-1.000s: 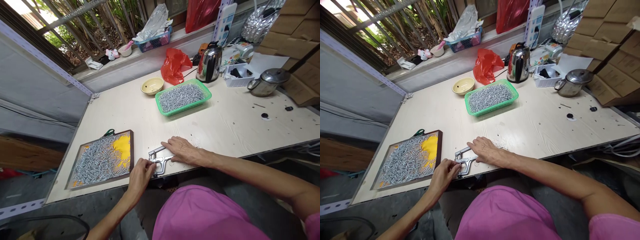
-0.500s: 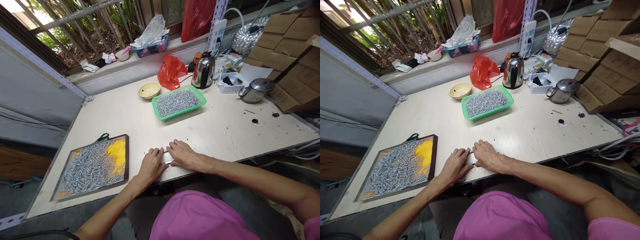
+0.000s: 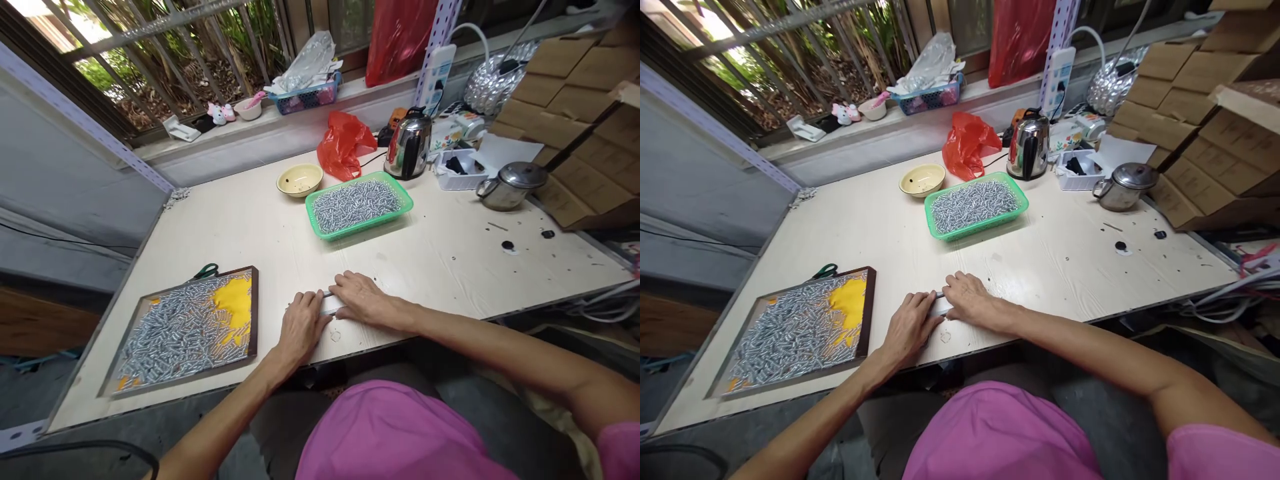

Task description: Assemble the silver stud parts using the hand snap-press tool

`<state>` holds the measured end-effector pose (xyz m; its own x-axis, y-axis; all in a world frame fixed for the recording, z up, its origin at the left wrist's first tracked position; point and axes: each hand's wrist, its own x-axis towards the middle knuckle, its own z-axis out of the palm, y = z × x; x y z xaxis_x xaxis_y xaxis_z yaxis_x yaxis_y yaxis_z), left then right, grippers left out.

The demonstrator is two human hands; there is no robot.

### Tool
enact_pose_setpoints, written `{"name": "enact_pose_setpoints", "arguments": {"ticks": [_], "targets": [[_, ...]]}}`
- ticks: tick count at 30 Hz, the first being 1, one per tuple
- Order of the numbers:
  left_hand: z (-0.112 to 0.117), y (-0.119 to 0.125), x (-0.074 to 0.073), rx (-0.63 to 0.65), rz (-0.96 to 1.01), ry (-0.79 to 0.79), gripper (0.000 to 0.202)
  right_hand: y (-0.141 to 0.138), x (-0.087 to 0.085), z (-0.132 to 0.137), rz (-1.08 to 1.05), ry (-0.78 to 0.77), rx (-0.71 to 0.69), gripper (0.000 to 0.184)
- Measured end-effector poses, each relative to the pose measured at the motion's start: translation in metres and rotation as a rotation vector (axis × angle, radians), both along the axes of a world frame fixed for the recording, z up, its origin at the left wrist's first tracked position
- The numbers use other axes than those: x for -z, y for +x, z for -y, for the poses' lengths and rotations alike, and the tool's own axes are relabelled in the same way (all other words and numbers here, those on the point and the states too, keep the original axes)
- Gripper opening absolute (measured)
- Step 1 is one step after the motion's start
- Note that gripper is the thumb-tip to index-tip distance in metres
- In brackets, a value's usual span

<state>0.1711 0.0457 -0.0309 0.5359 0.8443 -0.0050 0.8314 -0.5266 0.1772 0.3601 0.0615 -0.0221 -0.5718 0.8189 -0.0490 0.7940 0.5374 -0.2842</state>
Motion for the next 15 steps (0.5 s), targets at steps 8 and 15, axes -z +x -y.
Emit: {"name": "enact_pose_setpoints", "arguments": {"ticks": [8,15], "targets": [[0.055,0.019,0.034,0.068,0.223,0.074,0.038,0.010,0.006,-0.021,-0.019,0.037,0.025,0.017],[0.065,0.031,0.029,0.051,0.289,0.082,0.035,-0.018,-0.007,-0.048,0.112,0.115,0.019,0.016]]}}
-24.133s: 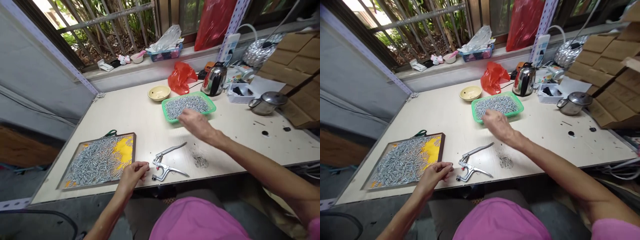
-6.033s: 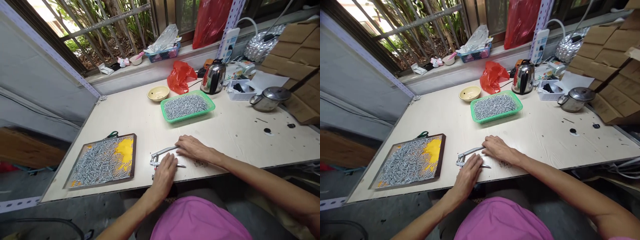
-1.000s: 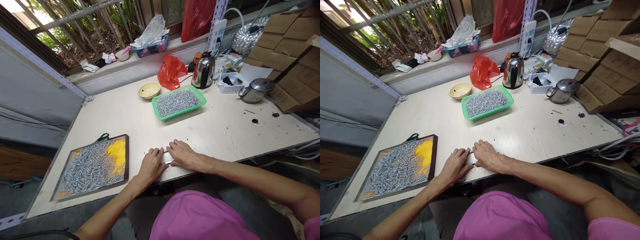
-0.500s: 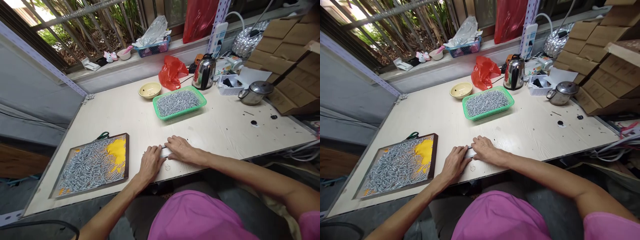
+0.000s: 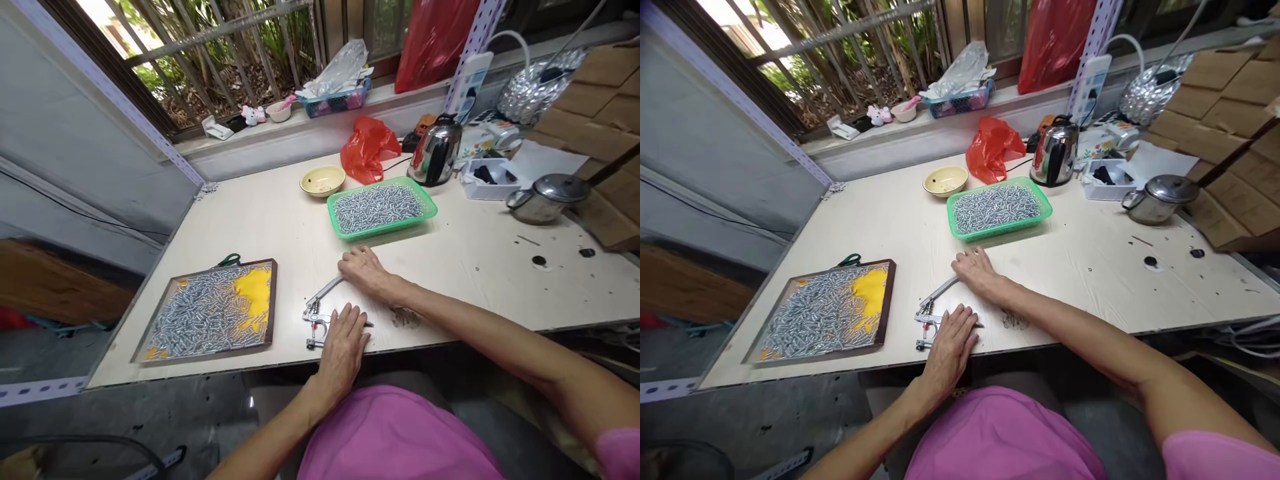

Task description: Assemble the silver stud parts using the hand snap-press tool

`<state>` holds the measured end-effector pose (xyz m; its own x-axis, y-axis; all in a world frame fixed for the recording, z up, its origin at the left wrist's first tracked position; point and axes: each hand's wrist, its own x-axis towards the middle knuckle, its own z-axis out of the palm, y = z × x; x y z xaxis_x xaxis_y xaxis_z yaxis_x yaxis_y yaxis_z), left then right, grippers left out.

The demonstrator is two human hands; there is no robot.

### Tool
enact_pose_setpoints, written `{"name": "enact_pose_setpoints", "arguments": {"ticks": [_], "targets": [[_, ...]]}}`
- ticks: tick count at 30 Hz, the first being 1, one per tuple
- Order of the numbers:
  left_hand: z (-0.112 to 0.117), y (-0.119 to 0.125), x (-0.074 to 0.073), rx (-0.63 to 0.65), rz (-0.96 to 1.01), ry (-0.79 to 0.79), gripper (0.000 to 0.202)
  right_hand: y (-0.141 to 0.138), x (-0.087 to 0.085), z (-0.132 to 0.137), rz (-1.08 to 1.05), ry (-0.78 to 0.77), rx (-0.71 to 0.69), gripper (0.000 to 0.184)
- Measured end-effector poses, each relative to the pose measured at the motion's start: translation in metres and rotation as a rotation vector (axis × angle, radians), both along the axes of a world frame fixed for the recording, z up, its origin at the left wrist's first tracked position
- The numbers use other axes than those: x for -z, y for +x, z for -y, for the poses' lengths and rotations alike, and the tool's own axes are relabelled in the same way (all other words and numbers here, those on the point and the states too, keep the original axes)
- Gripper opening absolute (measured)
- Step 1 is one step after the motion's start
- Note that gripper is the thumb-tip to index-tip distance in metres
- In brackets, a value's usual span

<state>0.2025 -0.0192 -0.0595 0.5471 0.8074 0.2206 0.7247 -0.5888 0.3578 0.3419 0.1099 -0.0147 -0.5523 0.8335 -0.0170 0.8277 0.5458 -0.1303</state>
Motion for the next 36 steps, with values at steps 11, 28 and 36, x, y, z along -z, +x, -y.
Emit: {"name": "enact_pose_setpoints", "arguments": {"ticks": [11,28,36], "targets": [[0.014,-0.004,0.015,-0.040,-0.033,-0.147,0.031,-0.086,0.013,0.045,-0.132,0.096,-0.807,0.012],[-0.073,-0.190,-0.040,-0.765,-0.432,-0.025,0.016,0.071,-0.032,-0.054,-0.325,0.422,0.158,0.029],[-0.081,-0.193,-0.049,-0.701,-0.478,-0.098,0.024,0.039,0.000,0.029,-0.434,0.112,-0.050,0.023]]}}
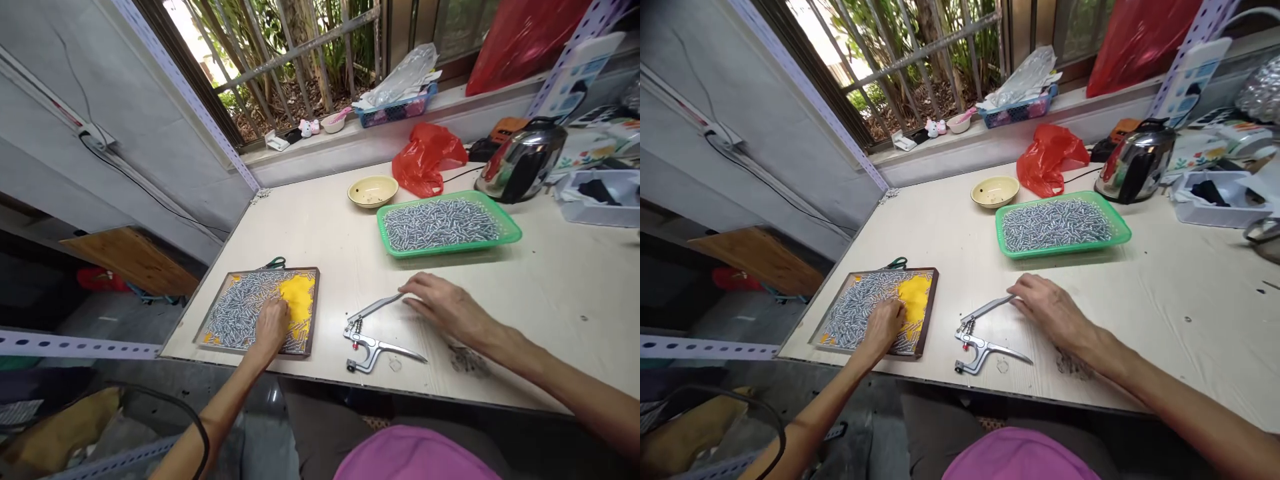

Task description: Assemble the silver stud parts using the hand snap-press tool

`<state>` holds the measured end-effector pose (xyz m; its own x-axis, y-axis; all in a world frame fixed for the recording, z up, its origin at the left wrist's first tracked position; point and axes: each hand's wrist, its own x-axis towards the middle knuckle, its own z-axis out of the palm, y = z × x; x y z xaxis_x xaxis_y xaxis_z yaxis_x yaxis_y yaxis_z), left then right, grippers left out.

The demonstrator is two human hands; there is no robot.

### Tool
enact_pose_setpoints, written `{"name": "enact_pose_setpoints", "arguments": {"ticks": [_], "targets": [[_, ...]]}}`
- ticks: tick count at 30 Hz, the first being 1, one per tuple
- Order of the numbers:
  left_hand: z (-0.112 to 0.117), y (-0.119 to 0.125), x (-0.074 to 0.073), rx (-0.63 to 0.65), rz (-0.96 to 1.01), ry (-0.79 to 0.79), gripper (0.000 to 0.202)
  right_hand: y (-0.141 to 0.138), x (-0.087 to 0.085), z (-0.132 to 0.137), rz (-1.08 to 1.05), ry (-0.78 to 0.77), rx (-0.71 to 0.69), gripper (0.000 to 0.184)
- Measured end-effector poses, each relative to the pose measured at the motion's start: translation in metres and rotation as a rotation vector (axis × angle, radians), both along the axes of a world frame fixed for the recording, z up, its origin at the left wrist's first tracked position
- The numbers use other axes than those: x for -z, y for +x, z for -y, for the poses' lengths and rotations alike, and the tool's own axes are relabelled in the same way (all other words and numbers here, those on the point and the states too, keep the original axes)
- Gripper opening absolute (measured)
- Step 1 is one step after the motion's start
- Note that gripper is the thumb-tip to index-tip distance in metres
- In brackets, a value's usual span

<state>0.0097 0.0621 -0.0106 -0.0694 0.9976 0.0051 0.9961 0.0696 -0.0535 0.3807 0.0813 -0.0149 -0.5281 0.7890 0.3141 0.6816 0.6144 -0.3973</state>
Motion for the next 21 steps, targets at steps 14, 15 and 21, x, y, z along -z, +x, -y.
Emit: {"name": "enact_pose_setpoints", "arguments": {"ticks": [14,15,21], "targets": [[0.052,0.109,0.008,-0.330,1.162,-0.369,0.042,-0.035,0.010,0.055,0.107,-0.238,-0.087,0.021],[0.052,0.110,0.009,-0.327,1.133,-0.375,0.042,-0.035,0.011,0.056,0.103,-0.235,-0.086,0.022],[0.050,0.108,0.010,-0.300,0.968,-0.386,0.040,-0.035,0.018,0.058,0.138,-0.242,-0.067,0.025]]}}
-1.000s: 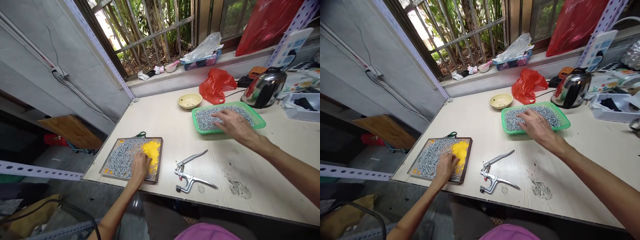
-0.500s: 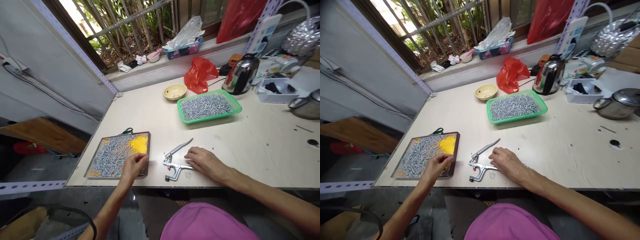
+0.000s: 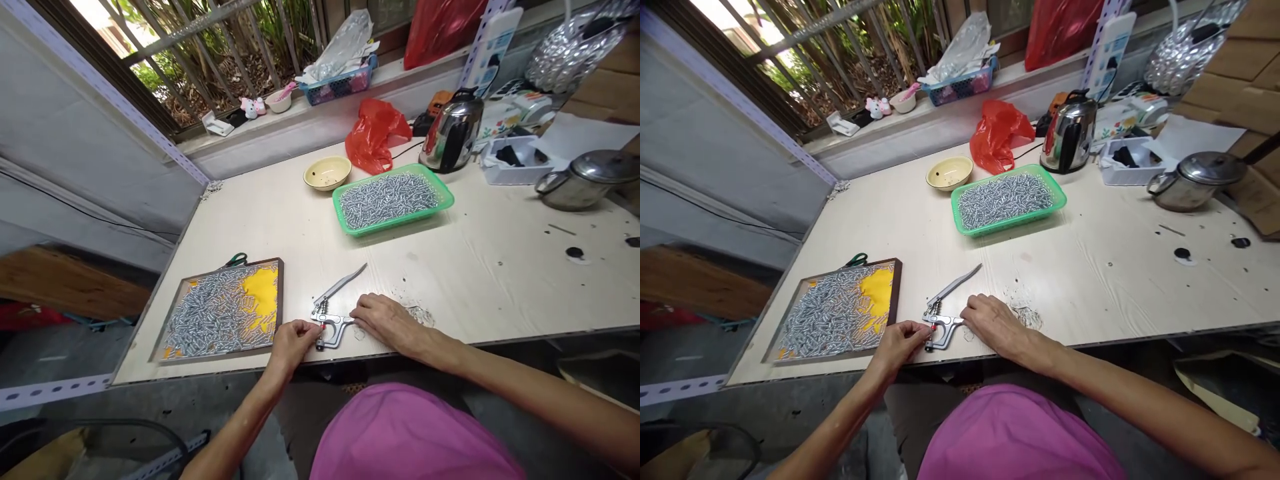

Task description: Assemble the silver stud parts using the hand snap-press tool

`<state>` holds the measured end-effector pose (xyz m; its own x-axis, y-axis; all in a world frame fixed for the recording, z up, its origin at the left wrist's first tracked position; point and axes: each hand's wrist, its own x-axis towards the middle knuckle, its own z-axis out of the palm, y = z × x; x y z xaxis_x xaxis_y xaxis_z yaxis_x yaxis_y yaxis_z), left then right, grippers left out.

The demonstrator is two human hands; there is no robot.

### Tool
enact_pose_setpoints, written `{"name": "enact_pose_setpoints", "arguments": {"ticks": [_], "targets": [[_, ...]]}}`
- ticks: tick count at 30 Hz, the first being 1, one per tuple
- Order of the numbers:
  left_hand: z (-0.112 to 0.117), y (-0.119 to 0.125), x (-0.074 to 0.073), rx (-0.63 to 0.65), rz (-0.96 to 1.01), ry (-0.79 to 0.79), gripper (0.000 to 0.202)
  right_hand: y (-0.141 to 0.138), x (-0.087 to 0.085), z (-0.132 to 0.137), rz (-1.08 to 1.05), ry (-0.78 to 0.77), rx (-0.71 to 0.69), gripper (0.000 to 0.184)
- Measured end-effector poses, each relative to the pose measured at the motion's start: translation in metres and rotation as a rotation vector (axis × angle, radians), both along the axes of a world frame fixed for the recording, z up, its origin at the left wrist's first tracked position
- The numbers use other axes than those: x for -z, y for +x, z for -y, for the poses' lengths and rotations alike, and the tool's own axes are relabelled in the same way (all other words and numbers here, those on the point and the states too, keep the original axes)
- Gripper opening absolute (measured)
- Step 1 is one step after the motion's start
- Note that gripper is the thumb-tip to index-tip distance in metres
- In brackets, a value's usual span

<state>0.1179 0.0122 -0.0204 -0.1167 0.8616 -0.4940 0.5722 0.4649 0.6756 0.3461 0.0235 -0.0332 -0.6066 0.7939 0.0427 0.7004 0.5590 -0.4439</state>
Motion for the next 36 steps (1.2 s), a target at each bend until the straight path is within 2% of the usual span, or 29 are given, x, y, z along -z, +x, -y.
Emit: {"name": "enact_pose_setpoints", "arguments": {"ticks": [5,9,10,14,16,18,23,27,30,32,36], "targets": [[-0.002,-0.001,0.000,0.076,-0.049,-0.050,0.038,-0.001,0.008,0.002,-0.022,0.019,0.020,0.026],[-0.003,0.000,-0.003,0.117,-0.030,-0.115,0.037,0.002,0.004,0.000,-0.024,0.041,0.019,0.018],[-0.003,0.000,-0.005,0.124,-0.027,-0.130,0.036,0.003,0.003,-0.003,-0.030,0.065,0.017,0.022],[0.000,0.002,-0.007,0.142,-0.027,-0.177,0.036,0.007,-0.002,-0.023,0.035,0.101,0.002,0.088],[0.003,0.002,-0.007,0.143,-0.018,-0.191,0.037,0.007,-0.002,-0.032,0.104,0.049,-0.029,0.101],[0.006,0.002,-0.006,0.135,-0.005,-0.202,0.037,0.006,-0.003,-0.038,0.146,0.016,-0.061,0.104],[0.012,0.002,-0.004,0.091,0.007,-0.206,0.039,0.004,-0.006,-0.035,0.171,0.056,-0.054,0.098],[0.014,0.002,-0.002,0.055,0.009,-0.199,0.040,0.003,-0.002,-0.025,0.151,0.113,-0.034,0.085],[0.017,0.000,-0.002,0.081,-0.029,-0.183,0.040,0.004,0.002,-0.017,0.141,0.156,-0.035,0.068],[0.020,-0.001,-0.004,0.157,-0.134,-0.086,0.039,0.004,0.002,-0.013,0.140,0.167,-0.045,0.055],[0.025,0.007,-0.009,0.394,-0.402,0.347,0.026,0.002,0.000,-0.008,0.149,0.158,-0.045,0.044]]}}
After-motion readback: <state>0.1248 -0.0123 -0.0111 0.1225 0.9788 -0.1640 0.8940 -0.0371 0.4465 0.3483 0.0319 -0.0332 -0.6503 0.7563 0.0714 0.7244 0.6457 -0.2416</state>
